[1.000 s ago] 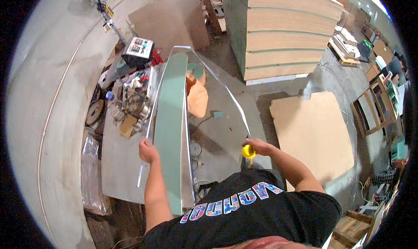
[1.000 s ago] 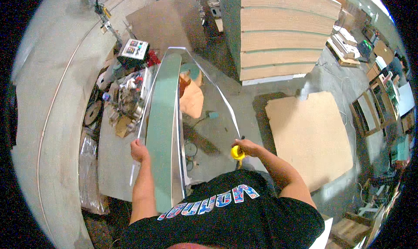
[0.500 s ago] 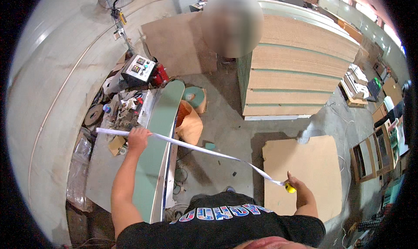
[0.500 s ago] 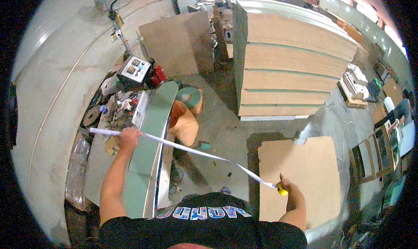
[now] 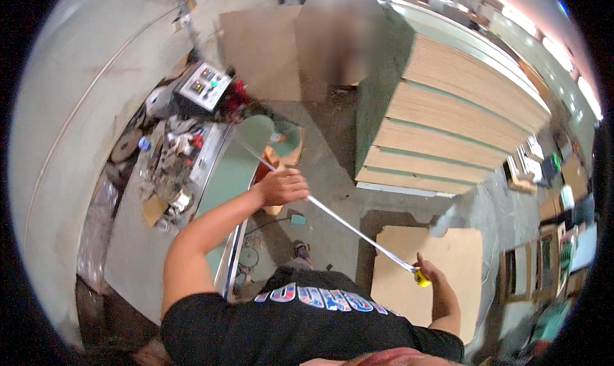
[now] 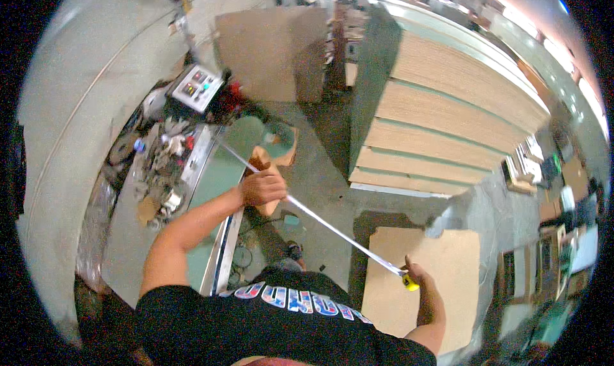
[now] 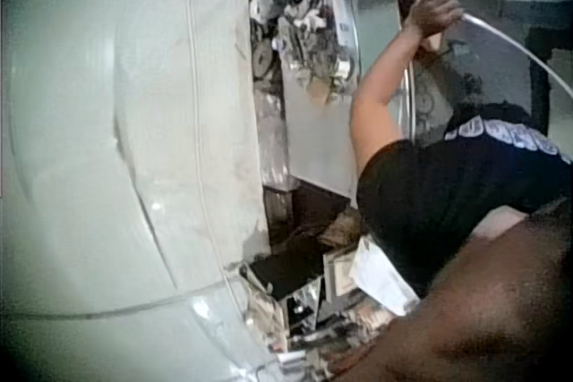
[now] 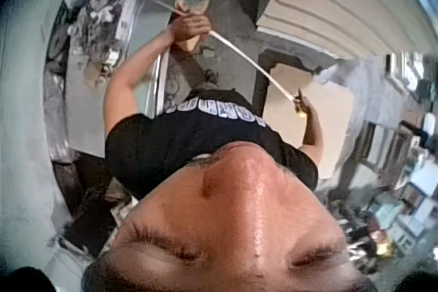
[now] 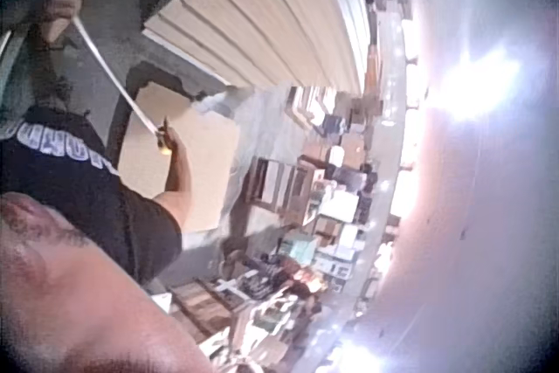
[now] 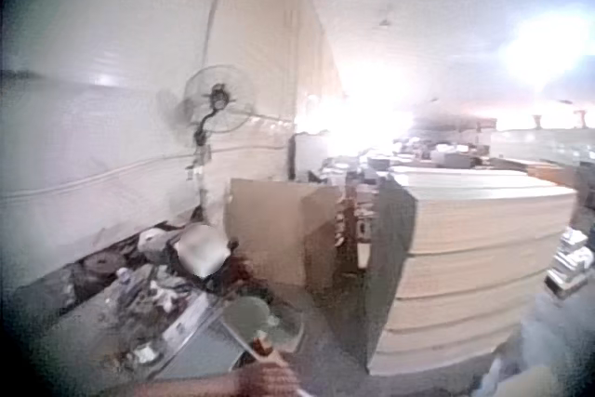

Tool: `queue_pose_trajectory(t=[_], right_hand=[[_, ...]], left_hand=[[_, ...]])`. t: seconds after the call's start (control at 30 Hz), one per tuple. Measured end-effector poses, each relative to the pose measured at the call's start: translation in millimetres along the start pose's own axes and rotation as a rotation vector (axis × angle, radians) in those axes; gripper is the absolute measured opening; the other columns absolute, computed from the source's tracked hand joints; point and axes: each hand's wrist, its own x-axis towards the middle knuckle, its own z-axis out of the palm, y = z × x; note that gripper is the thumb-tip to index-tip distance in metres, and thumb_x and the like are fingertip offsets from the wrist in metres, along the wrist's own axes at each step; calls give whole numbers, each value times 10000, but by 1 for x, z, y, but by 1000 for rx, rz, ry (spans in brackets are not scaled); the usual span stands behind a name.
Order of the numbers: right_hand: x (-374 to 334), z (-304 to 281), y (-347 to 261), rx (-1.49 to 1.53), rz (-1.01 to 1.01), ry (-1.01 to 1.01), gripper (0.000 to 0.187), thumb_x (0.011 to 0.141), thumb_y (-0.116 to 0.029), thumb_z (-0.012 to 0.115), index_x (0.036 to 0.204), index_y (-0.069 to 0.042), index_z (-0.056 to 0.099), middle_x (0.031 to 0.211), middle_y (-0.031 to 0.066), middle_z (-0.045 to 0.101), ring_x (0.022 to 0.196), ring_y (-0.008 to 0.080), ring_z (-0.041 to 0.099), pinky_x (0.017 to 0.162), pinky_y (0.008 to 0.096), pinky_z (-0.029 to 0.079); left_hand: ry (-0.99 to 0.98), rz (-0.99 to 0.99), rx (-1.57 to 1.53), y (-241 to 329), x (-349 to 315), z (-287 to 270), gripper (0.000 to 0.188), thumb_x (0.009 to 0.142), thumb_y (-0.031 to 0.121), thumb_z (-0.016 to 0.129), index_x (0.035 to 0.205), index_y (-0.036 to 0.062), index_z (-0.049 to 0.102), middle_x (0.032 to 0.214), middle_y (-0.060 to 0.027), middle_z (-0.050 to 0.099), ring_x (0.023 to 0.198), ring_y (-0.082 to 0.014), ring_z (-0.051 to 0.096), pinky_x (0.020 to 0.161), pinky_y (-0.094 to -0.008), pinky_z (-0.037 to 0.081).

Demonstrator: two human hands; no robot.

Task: The person trims a strip of material from a large board using a hand tool, measures the length of a separate green panel with a tape measure, and then interacts with a control panel on a machine.

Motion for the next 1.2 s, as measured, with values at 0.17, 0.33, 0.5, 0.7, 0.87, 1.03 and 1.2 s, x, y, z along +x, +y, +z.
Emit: queue_pose_trajectory(t=[0.17, 0.33, 0.5, 0.7, 0.87, 1.03, 1.2], right_hand=[[37, 34, -140, 136, -261, -107, 1145, 932, -951, 177, 1377, -24, 681, 854, 183, 709, 614, 258, 659, 581, 412, 543], [119, 63, -255, 451, -449, -74, 1096, 930, -948, 237, 1492, -71, 577, 733, 127, 666, 543, 213, 619, 513, 350, 510], [125, 118, -417, 336, -438, -361, 1035, 942, -931, 293, 1439, -81, 611, 763, 72, 645, 600, 194, 612, 531, 332, 502], [164, 210, -607, 470, -397, -672, 886, 1064, -783, 257, 1447, -61, 601, 1125, 79, 671, 1012, 213, 642, 904, 379, 533], [159, 268, -728, 252, -639, -1072, 762, 1131, -662, 219, 1570, -93, 471, 1320, 103, 637, 1165, 229, 619, 1063, 396, 476], [154, 275, -785, -154, -992, -1031, 590, 1166, -533, 320, 1532, -121, 532, 1213, 38, 582, 1110, 179, 588, 1006, 342, 483], [209, 276, -817, -618, -879, -1097, 472, 1159, -431, 440, 1418, -78, 618, 1134, 50, 652, 1035, 174, 628, 926, 338, 511]], left_hand=[[66, 92, -227, 19, 37, 110, 178, 962, 316, 700, 1065, 176, 661, 1088, 8, 646, 1144, -217, 611, 1102, -423, 434], [274, -30, -367, 41, 52, 151, 291, 949, 369, 732, 1152, 186, 633, 1147, -7, 629, 1140, -232, 602, 1076, -434, 433], [42, -766, -422, 17, -20, 170, 556, 943, 505, 747, 1349, 140, 646, 1343, -105, 664, 1268, -334, 612, 1084, -497, 475], [-67, -1793, -778, -70, -65, 170, 680, 955, 506, 738, 1422, 38, 583, 1332, -198, 688, 1221, -412, 667, 1022, -501, 534], [530, -1843, -412, -112, -122, 165, 522, 925, 252, 795, 1359, 33, 602, 1228, -182, 727, 939, -308, 761, 836, -405, 606], [347, -2061, -10, -157, -139, 58, 523, 879, 307, 834, 1305, 80, 633, 1049, -144, 764, 906, -297, 768, 806, -410, 616], [-7, -2394, 537, -201, -209, -33, 517, 835, 332, 797, 1239, 111, 562, 1057, -159, 755, 950, -400, 754, 826, -529, 601]])
